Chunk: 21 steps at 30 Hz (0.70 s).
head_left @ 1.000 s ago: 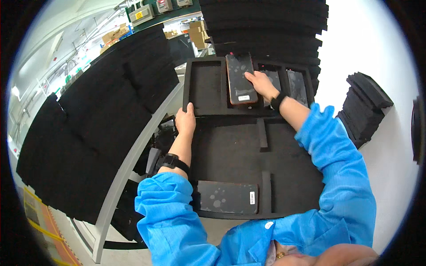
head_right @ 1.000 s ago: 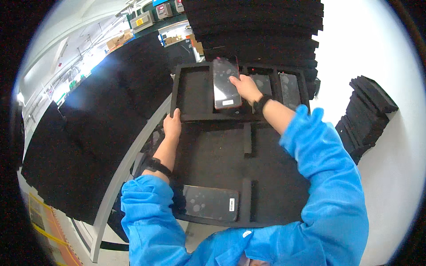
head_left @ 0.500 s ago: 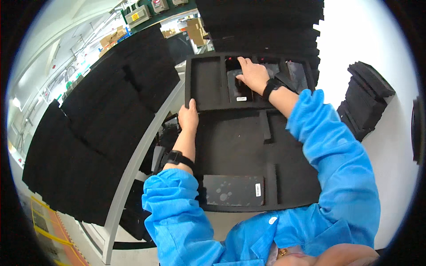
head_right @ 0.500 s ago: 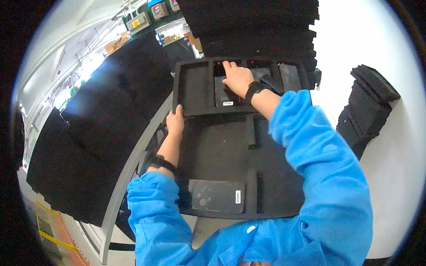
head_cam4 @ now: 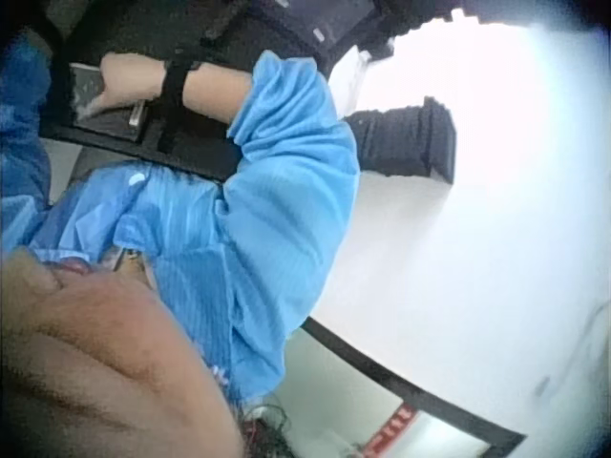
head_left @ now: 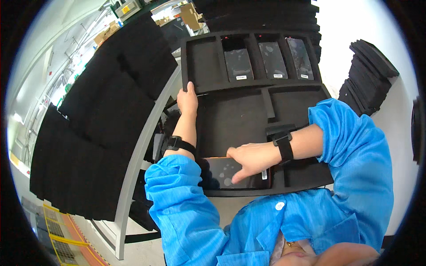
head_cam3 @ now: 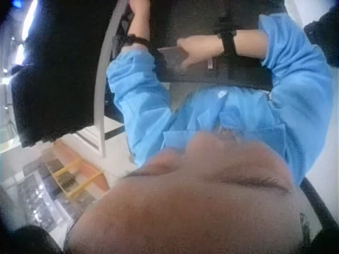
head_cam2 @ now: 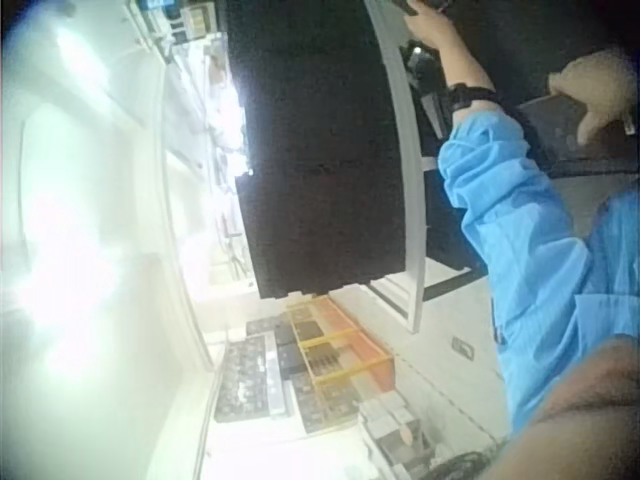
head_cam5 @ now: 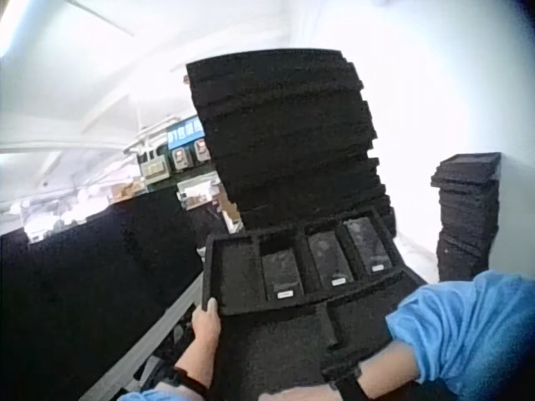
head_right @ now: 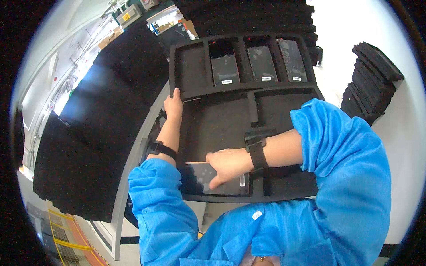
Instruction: Sorting and organizing small rectangular electronic parts or screen assemblies into foam trays.
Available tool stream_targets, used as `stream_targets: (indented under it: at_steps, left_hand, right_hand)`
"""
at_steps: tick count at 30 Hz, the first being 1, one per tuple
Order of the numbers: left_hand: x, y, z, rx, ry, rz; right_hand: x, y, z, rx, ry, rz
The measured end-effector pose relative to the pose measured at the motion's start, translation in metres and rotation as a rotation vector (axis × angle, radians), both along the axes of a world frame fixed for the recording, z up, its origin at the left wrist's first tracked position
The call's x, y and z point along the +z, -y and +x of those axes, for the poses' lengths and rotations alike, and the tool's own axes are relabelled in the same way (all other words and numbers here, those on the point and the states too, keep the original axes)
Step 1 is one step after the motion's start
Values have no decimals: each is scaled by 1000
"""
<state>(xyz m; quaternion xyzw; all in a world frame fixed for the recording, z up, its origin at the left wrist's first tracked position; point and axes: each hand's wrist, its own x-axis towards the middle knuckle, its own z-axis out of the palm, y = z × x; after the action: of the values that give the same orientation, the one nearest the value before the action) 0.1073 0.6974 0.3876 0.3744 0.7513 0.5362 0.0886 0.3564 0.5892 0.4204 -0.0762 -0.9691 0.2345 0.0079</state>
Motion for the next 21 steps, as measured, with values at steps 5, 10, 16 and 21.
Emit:
stream_targets:
  at_steps: [5, 10, 16, 21]
  left_hand:
    - [1, 8, 2, -22, -22, 20]
    - [-9, 3, -8, 8, -38, 81]
    - [-18, -7, -6, 8, -43, 94]
    - [0, 6, 7, 52, -150, 35]
  right_hand:
    - [36, -40, 1, 65, 86, -173]
    - [61, -129, -45, -459, -437, -659]
    - [30, -205, -124, -910, -685, -86]
    - [15, -193, -151, -942, -860, 111]
